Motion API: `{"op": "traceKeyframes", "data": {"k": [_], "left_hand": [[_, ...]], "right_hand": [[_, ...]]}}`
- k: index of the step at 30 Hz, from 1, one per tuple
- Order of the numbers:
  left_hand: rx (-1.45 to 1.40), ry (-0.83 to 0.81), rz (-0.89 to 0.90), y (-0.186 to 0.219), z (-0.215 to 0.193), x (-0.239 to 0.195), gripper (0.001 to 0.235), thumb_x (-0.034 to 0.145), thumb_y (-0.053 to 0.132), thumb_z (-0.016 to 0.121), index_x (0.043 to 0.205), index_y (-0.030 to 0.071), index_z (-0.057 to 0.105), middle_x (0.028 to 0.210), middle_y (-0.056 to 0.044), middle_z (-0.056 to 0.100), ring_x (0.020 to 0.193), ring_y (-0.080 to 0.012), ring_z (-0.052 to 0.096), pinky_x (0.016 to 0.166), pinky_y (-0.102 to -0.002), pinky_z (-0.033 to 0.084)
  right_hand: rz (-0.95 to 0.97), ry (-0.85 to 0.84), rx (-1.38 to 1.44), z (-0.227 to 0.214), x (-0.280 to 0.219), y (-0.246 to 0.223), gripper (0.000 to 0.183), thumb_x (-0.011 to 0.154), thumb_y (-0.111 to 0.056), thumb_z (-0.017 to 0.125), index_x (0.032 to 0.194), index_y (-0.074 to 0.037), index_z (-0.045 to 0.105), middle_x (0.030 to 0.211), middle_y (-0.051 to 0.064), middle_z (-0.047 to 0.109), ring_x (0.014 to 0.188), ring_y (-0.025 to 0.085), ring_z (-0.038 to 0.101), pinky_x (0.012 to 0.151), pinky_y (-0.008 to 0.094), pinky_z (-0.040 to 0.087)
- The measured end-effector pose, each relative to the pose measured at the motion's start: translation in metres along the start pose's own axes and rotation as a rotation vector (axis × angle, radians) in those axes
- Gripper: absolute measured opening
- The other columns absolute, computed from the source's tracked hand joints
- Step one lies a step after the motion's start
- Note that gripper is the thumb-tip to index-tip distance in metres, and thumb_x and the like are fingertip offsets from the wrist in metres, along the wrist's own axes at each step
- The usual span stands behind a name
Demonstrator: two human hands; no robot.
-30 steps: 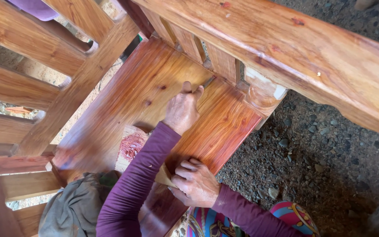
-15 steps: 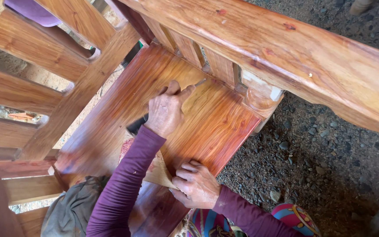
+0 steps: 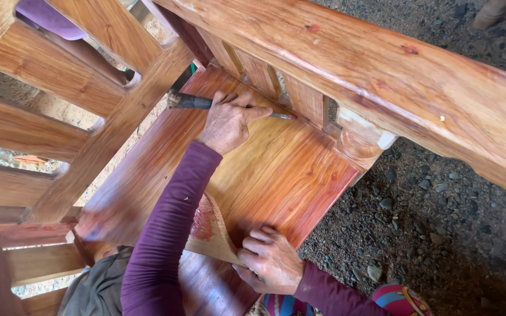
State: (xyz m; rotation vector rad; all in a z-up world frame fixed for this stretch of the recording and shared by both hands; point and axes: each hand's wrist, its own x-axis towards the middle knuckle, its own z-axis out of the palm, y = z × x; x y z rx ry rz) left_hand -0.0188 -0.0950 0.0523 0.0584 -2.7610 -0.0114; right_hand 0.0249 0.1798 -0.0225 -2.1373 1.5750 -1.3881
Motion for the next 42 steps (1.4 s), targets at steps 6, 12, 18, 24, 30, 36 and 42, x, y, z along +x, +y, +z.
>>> {"op": "traceKeyframes", "data": {"k": [6, 12, 18, 24, 30, 36, 42], "left_hand": [[-0.059, -0.119, 0.001, -0.009, 0.006, 0.008, 0.055, 0.070, -0.004, 0.066, 0.114, 0.025, 0.081, 0.098, 0.000, 0.065, 0.091, -0.0188, 0.060, 0.083, -0.039, 0.029], [-0.119, -0.163, -0.008, -0.014, 0.014, 0.013, 0.059, 0.068, -0.005, 0.064, 0.117, 0.025, 0.081, 0.098, -0.002, 0.065, 0.091, -0.0183, 0.060, 0.084, -0.038, 0.030], [-0.140, -0.167, -0.008, -0.022, 0.023, 0.019, 0.060, 0.069, -0.007, 0.063, 0.116, 0.027, 0.080, 0.098, -0.003, 0.065, 0.092, -0.0176, 0.061, 0.083, -0.038, 0.031], [-0.257, -0.251, -0.129, -0.032, 0.032, 0.019, 0.064, 0.065, -0.010, 0.064, 0.116, 0.025, 0.079, 0.097, -0.004, 0.068, 0.093, -0.0221, 0.063, 0.083, -0.038, 0.035], [-0.252, -0.232, -0.159, -0.034, 0.034, 0.018, 0.064, 0.068, -0.015, 0.062, 0.115, 0.024, 0.080, 0.105, -0.003, 0.073, 0.100, -0.0232, 0.066, 0.090, -0.041, 0.039], [-0.224, -0.174, -0.089, -0.043, 0.038, 0.014, 0.064, 0.065, -0.014, 0.064, 0.116, 0.022, 0.080, 0.109, -0.004, 0.075, 0.105, -0.0252, 0.066, 0.091, -0.043, 0.040], [-0.129, -0.193, -0.176, -0.044, 0.020, 0.010, 0.059, 0.069, -0.010, 0.066, 0.116, 0.024, 0.080, 0.106, -0.003, 0.074, 0.099, -0.0237, 0.068, 0.091, -0.044, 0.040]], "right_hand": [[0.002, 0.000, 0.000, 0.004, -0.001, 0.002, 0.021, 0.078, -0.018, 0.082, 0.079, -0.010, 0.062, 0.078, 0.005, 0.051, 0.082, 0.025, 0.056, 0.069, 0.041, 0.045], [0.015, -0.012, 0.010, 0.002, 0.000, 0.002, 0.021, 0.079, -0.018, 0.082, 0.080, -0.010, 0.062, 0.079, 0.005, 0.051, 0.082, 0.024, 0.056, 0.069, 0.041, 0.045], [0.020, -0.021, 0.019, -0.002, 0.002, 0.000, 0.023, 0.075, -0.019, 0.083, 0.081, -0.009, 0.063, 0.080, 0.005, 0.051, 0.083, 0.025, 0.056, 0.069, 0.041, 0.045], [0.027, -0.018, -0.030, 0.005, -0.001, 0.004, 0.025, 0.074, -0.020, 0.084, 0.079, -0.010, 0.062, 0.080, 0.003, 0.051, 0.082, 0.023, 0.056, 0.071, 0.040, 0.046], [0.008, -0.001, -0.044, 0.009, -0.003, 0.008, 0.027, 0.073, -0.022, 0.085, 0.079, -0.012, 0.061, 0.080, 0.001, 0.051, 0.083, 0.021, 0.057, 0.074, 0.038, 0.048], [-0.012, 0.006, -0.024, 0.006, -0.003, 0.007, 0.027, 0.077, -0.022, 0.085, 0.081, -0.011, 0.061, 0.080, 0.002, 0.050, 0.083, 0.022, 0.057, 0.074, 0.039, 0.048], [0.015, -0.011, -0.020, 0.002, 0.000, 0.001, 0.028, 0.078, -0.021, 0.085, 0.079, -0.010, 0.060, 0.080, 0.003, 0.051, 0.082, 0.023, 0.056, 0.072, 0.039, 0.046]]}}
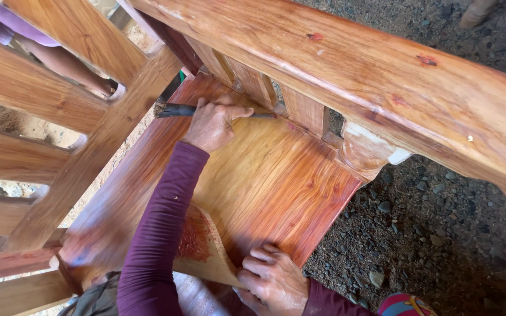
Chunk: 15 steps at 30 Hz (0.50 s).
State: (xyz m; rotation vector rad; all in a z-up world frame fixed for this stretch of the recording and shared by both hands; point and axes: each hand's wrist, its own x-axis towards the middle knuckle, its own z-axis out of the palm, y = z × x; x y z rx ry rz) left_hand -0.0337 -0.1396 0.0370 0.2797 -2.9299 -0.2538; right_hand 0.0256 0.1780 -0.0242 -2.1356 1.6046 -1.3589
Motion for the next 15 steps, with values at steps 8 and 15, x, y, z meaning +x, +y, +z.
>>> {"op": "traceKeyframes", "data": {"k": [8, 15], "left_hand": [[0.550, 0.153, 0.025, 0.076, -0.020, -0.036, 0.036, 0.091, 0.002, 0.070, 0.126, 0.008, 0.076, 0.086, -0.011, 0.069, 0.063, -0.0201, 0.063, 0.052, -0.036, 0.047], [0.778, 0.276, 0.112, 0.145, -0.025, -0.032, 0.017, 0.084, 0.016, 0.066, 0.094, 0.008, 0.076, 0.076, -0.004, 0.067, 0.071, -0.0228, 0.067, 0.058, -0.036, 0.049]], "right_hand": [[0.002, 0.048, 0.006, 0.004, -0.002, 0.000, 0.023, 0.078, -0.018, 0.082, 0.080, -0.011, 0.061, 0.079, 0.004, 0.052, 0.082, 0.025, 0.056, 0.071, 0.040, 0.046], [-0.024, 0.105, 0.025, 0.000, 0.001, -0.003, 0.025, 0.072, -0.018, 0.080, 0.077, -0.007, 0.059, 0.076, 0.009, 0.053, 0.080, 0.030, 0.058, 0.073, 0.045, 0.048]]}}
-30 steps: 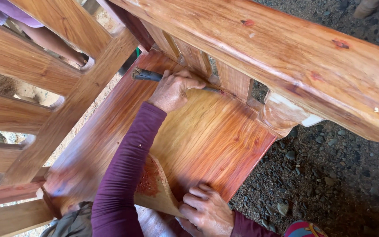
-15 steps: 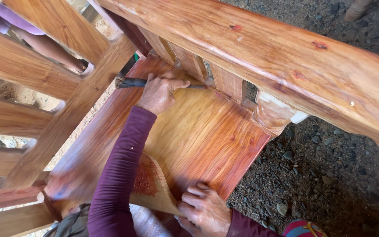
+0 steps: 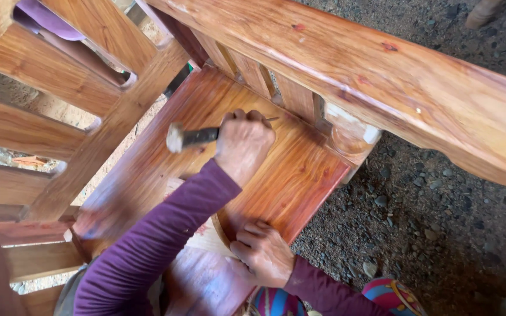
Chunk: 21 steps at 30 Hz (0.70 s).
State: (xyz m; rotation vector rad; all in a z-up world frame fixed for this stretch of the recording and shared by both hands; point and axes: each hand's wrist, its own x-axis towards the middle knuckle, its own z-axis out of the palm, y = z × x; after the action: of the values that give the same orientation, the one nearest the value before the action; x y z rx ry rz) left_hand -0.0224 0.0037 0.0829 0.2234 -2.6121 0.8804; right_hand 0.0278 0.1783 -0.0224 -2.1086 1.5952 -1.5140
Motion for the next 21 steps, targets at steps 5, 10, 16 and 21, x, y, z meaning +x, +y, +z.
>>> {"op": "traceKeyframes", "data": {"k": [5, 10, 16, 21], "left_hand": [[-0.035, -0.468, 0.150, 0.015, 0.022, 0.035, 0.024, 0.091, 0.018, 0.062, 0.070, 0.020, 0.074, 0.060, 0.002, 0.065, 0.068, -0.0249, 0.067, 0.062, -0.046, 0.047], [0.037, -0.425, 0.214, 0.025, 0.014, 0.057, 0.019, 0.089, 0.020, 0.062, 0.079, 0.024, 0.077, 0.069, 0.004, 0.070, 0.075, -0.0204, 0.070, 0.062, -0.047, 0.049], [0.123, -0.403, 0.280, 0.029, 0.025, 0.060, 0.018, 0.090, 0.020, 0.063, 0.083, 0.024, 0.079, 0.076, 0.006, 0.072, 0.084, -0.0189, 0.070, 0.065, -0.047, 0.052], [0.131, -0.416, 0.289, 0.034, 0.023, 0.062, 0.018, 0.090, 0.020, 0.063, 0.082, 0.024, 0.078, 0.078, 0.005, 0.072, 0.083, -0.0193, 0.070, 0.065, -0.048, 0.052]], "right_hand": [[0.020, 0.024, -0.037, 0.009, -0.007, 0.004, 0.027, 0.075, -0.020, 0.081, 0.075, -0.007, 0.057, 0.077, 0.007, 0.054, 0.083, 0.028, 0.060, 0.076, 0.044, 0.050], [0.003, 0.036, -0.051, 0.003, -0.007, 0.000, 0.027, 0.078, -0.022, 0.081, 0.075, -0.008, 0.057, 0.076, 0.006, 0.054, 0.083, 0.027, 0.060, 0.075, 0.044, 0.049], [0.011, 0.028, -0.067, 0.006, -0.010, 0.003, 0.027, 0.080, -0.024, 0.080, 0.073, -0.010, 0.058, 0.076, 0.005, 0.054, 0.081, 0.025, 0.060, 0.073, 0.044, 0.049], [0.015, 0.028, -0.070, 0.009, -0.011, 0.005, 0.026, 0.081, -0.025, 0.080, 0.074, -0.009, 0.060, 0.077, 0.005, 0.055, 0.083, 0.025, 0.060, 0.074, 0.043, 0.049]]}}
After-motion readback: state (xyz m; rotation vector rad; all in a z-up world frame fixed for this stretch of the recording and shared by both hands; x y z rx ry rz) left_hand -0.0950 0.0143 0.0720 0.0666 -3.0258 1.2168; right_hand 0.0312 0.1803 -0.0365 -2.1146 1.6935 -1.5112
